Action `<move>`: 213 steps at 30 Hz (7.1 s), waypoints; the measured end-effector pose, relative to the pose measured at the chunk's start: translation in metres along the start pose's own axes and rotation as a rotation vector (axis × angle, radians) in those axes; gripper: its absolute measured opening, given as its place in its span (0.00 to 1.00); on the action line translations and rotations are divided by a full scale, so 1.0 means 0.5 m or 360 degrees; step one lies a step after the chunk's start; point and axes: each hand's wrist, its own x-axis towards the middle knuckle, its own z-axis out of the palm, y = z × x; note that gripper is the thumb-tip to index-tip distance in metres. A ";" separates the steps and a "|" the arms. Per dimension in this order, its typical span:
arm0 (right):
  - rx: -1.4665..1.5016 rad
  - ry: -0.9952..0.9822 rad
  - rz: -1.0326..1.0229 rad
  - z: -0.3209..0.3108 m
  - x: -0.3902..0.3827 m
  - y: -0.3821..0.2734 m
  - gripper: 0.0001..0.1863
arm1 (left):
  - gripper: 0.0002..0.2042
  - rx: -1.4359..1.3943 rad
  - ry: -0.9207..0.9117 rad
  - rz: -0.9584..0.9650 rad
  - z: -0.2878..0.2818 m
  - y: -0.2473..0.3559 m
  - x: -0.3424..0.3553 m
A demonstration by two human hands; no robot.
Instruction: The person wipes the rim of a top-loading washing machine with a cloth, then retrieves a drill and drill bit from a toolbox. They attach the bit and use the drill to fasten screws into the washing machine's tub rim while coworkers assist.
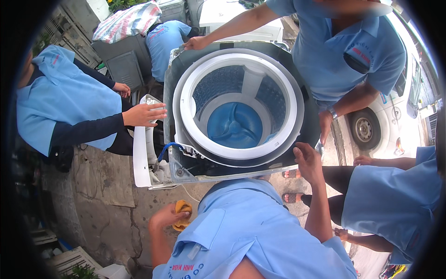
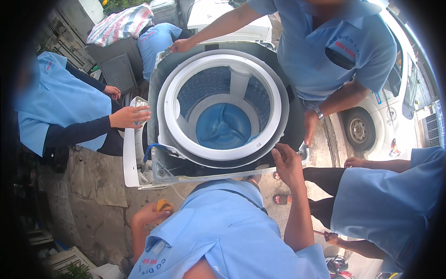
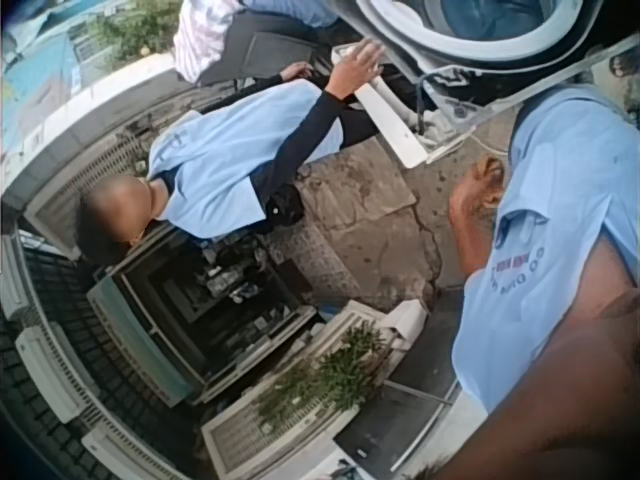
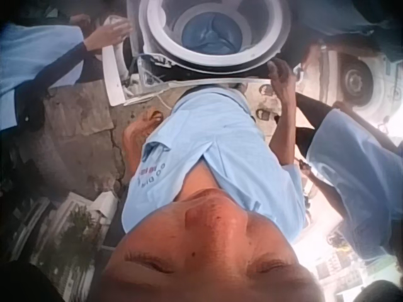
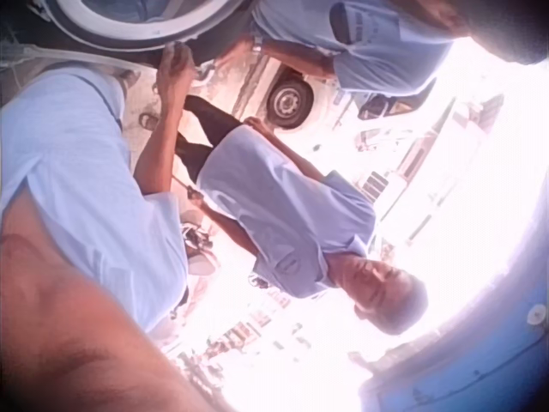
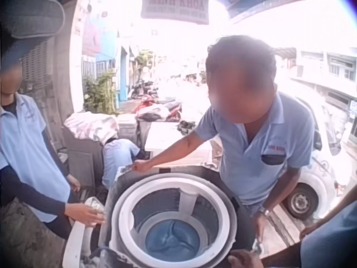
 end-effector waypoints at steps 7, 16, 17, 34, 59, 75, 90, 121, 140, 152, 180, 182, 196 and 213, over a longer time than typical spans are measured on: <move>0.0070 -0.0399 -0.0381 0.057 -0.002 -0.157 0.18 | 0.20 -0.0695 0.0649 0.1031 -0.088 0.141 -0.122; 0.0328 -0.1033 -0.1132 0.175 -0.052 -0.315 0.37 | 0.27 -0.1711 0.0159 0.1441 0.009 0.354 0.027; 0.0307 -0.1024 -0.1134 0.176 -0.053 -0.317 0.40 | 0.28 -0.1764 0.0120 0.1504 0.013 0.359 0.034; 0.0974 -0.1674 -0.0815 0.217 -0.079 -0.304 0.47 | 0.33 -0.1429 0.1402 0.1217 0.030 0.393 0.065; 0.0691 -0.0812 0.0332 0.016 -0.072 -0.027 0.15 | 0.22 -0.2243 0.1139 0.1354 -0.032 0.125 0.053; -0.0416 -0.0586 0.1257 0.027 -0.284 0.485 0.25 | 0.27 -0.2552 0.0882 0.1375 -0.034 0.132 0.009; -0.0030 -0.0207 0.1397 0.045 -0.268 0.533 0.21 | 0.27 -0.2527 0.0429 0.1525 -0.036 0.071 0.047; 0.0016 -0.0370 0.1432 0.084 -0.269 0.569 0.34 | 0.24 -0.2472 0.0522 0.1517 -0.037 0.070 0.055; 0.0057 -0.0420 0.1451 0.112 -0.261 0.557 0.25 | 0.25 -0.2467 0.0484 0.1475 -0.064 0.056 0.060; 0.0054 -0.0459 0.1493 0.131 -0.249 0.543 0.21 | 0.26 -0.2490 0.0510 0.1410 -0.075 0.048 0.062; 0.0038 -0.0411 0.1556 0.129 -0.278 0.510 0.21 | 0.26 -0.2199 0.0637 0.1322 -0.068 0.007 0.073; 0.0050 -0.0391 0.1562 0.131 -0.281 0.503 0.21 | 0.28 -0.2237 0.0687 0.1278 -0.069 0.019 0.066; 0.0065 -0.0414 0.1512 0.133 -0.309 0.548 0.23 | 0.28 -0.2215 0.0830 0.1779 -0.095 0.054 -0.001; 0.0016 -0.0376 0.0679 0.035 -0.200 0.274 0.18 | 0.24 -0.2252 0.0604 0.1708 -0.085 0.078 -0.034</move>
